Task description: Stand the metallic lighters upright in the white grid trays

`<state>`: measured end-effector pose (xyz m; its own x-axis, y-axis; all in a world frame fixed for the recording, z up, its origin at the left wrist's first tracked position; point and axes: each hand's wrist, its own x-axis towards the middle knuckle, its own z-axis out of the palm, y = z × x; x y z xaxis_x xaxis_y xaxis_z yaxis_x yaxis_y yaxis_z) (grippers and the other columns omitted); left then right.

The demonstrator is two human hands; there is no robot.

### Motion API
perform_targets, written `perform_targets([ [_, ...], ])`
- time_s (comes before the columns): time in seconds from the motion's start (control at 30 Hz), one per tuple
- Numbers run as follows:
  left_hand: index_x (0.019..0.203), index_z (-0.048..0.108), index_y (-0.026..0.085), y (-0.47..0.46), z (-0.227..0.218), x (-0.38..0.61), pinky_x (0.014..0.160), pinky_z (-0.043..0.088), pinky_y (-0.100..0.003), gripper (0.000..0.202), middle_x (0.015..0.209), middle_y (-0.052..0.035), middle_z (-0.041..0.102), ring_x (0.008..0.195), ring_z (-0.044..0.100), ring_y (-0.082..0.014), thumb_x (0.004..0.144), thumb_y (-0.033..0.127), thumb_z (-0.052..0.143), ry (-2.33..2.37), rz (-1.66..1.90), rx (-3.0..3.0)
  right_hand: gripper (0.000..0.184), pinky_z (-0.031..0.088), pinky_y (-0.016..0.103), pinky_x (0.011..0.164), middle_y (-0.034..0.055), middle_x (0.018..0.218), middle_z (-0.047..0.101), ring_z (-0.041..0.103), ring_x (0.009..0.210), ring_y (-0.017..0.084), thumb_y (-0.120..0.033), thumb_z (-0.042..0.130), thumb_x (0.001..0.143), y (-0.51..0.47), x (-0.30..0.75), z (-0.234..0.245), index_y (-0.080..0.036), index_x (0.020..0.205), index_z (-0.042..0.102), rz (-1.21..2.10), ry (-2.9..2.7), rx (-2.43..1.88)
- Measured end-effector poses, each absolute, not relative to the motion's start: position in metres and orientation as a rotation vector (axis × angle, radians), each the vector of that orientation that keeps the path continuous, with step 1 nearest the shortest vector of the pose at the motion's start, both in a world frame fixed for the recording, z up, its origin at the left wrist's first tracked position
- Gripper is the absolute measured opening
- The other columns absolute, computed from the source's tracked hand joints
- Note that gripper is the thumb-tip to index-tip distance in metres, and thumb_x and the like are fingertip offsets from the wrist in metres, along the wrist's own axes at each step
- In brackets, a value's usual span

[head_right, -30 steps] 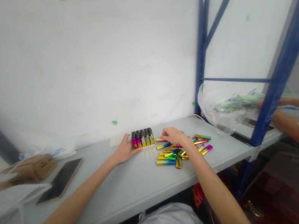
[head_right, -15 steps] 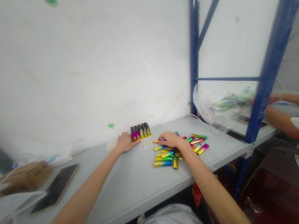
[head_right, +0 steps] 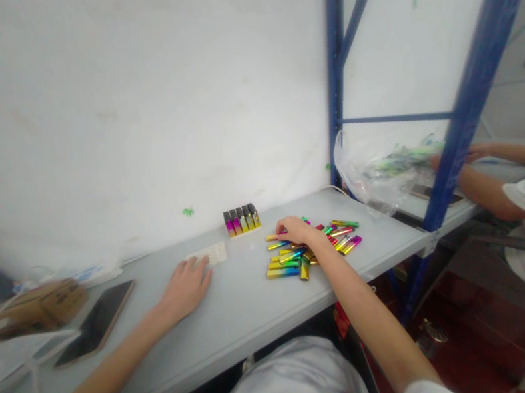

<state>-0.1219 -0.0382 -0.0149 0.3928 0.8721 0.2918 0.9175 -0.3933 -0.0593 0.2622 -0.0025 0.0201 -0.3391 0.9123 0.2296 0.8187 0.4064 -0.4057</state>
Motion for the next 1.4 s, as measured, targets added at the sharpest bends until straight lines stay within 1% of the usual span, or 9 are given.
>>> perform_targets([
  [0.23,0.139,0.065,0.023,-0.061,0.016,-0.065,0.104,0.052,-0.048,0.04,0.125,-0.0149,0.064,0.117,0.06,-0.0335,0.104,0.033,0.048,-1.323,-0.326,-2.732,0.018,0.052,0.038,0.101,0.0143,0.109,0.079,0.07,0.104,0.026,-0.018,0.069,0.095,0.001,0.262,0.015,-0.015,0.108,0.081,0.189,-2.184,-1.305],
  [0.37,0.136,0.066,0.023,-0.047,0.03,-0.054,0.107,0.052,-0.04,0.039,0.128,-0.0115,0.065,0.116,0.066,-0.0285,0.101,0.038,0.059,-1.17,-0.398,-2.973,0.033,0.056,0.035,0.082,0.0103,0.102,0.076,0.067,0.079,0.02,-0.039,0.062,0.1,0.002,0.261,0.017,-0.016,0.117,0.077,0.367,-1.963,-1.189],
  [0.47,0.141,0.062,0.024,-0.042,0.026,-0.06,0.114,0.048,-0.049,0.053,0.14,-0.0139,0.062,0.129,0.061,-0.0342,0.095,0.048,0.07,-1.208,-0.525,-2.884,0.051,0.048,0.028,0.058,0.0028,0.083,0.07,0.055,0.059,0.015,-0.056,0.059,0.098,-0.001,0.257,0.022,-0.016,0.125,0.073,0.608,-1.831,-1.125],
  [0.6,0.15,0.054,0.022,-0.037,0.006,-0.077,0.119,0.043,-0.054,0.084,0.152,-0.0175,0.057,0.139,0.056,-0.0392,0.085,0.072,0.073,-1.389,-0.675,-2.787,0.053,0.036,0.023,0.051,-0.0049,0.064,0.057,0.045,0.054,0.012,-0.059,0.07,0.088,-0.007,0.248,0.031,-0.017,0.12,0.074,0.716,-1.789,-1.093],
  [0.73,0.14,0.064,0.023,-0.025,-0.009,-0.084,0.126,0.035,-0.055,0.08,0.155,-0.0166,0.056,0.147,0.051,-0.0389,0.082,0.079,0.072,-1.449,-0.697,-2.83,0.048,0.031,0.023,0.048,-0.0086,0.058,0.049,0.037,0.05,0.01,-0.06,0.077,0.082,-0.011,0.235,0.035,-0.019,0.106,0.072,0.905,-1.69,-0.989],
  [0.93,0.137,0.066,0.02,-0.019,-0.012,-0.08,0.125,0.04,-0.053,0.082,0.157,-0.0183,0.054,0.149,0.05,-0.0386,0.08,0.079,0.075,-1.444,-0.804,-2.875,0.056,0.042,0.025,0.054,-0.0034,0.059,0.053,0.048,0.057,0.012,-0.073,0.073,0.083,-0.011,0.22,0.033,-0.019,0.071,0.064,0.955,-1.523,-0.911],
  [1.1,0.14,0.065,0.022,-0.024,-0.016,-0.082,0.126,0.038,-0.058,0.079,0.155,-0.0193,0.053,0.147,0.05,-0.0405,0.086,0.08,0.07,-1.397,-0.839,-2.849,0.057,0.056,0.028,0.06,0.0011,0.081,0.068,0.063,0.066,0.015,-0.078,0.072,0.083,-0.023,0.212,0.042,-0.022,0.088,0.064,1.217,-1.312,-0.733],
  [1.23,0.139,0.066,0.022,-0.024,-0.021,-0.081,0.123,0.042,-0.055,0.076,0.151,-0.018,0.056,0.142,0.055,-0.0386,0.087,0.078,0.069,-1.415,-0.895,-2.856,0.052,0.034,0.02,0.041,-0.0093,0.057,0.048,0.035,0.042,0.008,-0.073,0.074,0.084,-0.028,0.207,0.051,-0.024,0.096,0.06,1.309,-1.222,-0.677],
  [1.4,0.137,0.066,0.024,-0.03,-0.021,-0.078,0.121,0.046,-0.054,0.072,0.149,-0.0153,0.058,0.14,0.056,-0.0376,0.086,0.074,0.072,-1.419,-0.951,-2.845,0.06,0.015,0.019,0.038,-0.0115,0.052,0.022,0.014,0.043,0.007,-0.078,0.056,0.091,-0.025,0.206,0.053,-0.024,0.067,0.043,1.49,-0.991,-0.772],
])
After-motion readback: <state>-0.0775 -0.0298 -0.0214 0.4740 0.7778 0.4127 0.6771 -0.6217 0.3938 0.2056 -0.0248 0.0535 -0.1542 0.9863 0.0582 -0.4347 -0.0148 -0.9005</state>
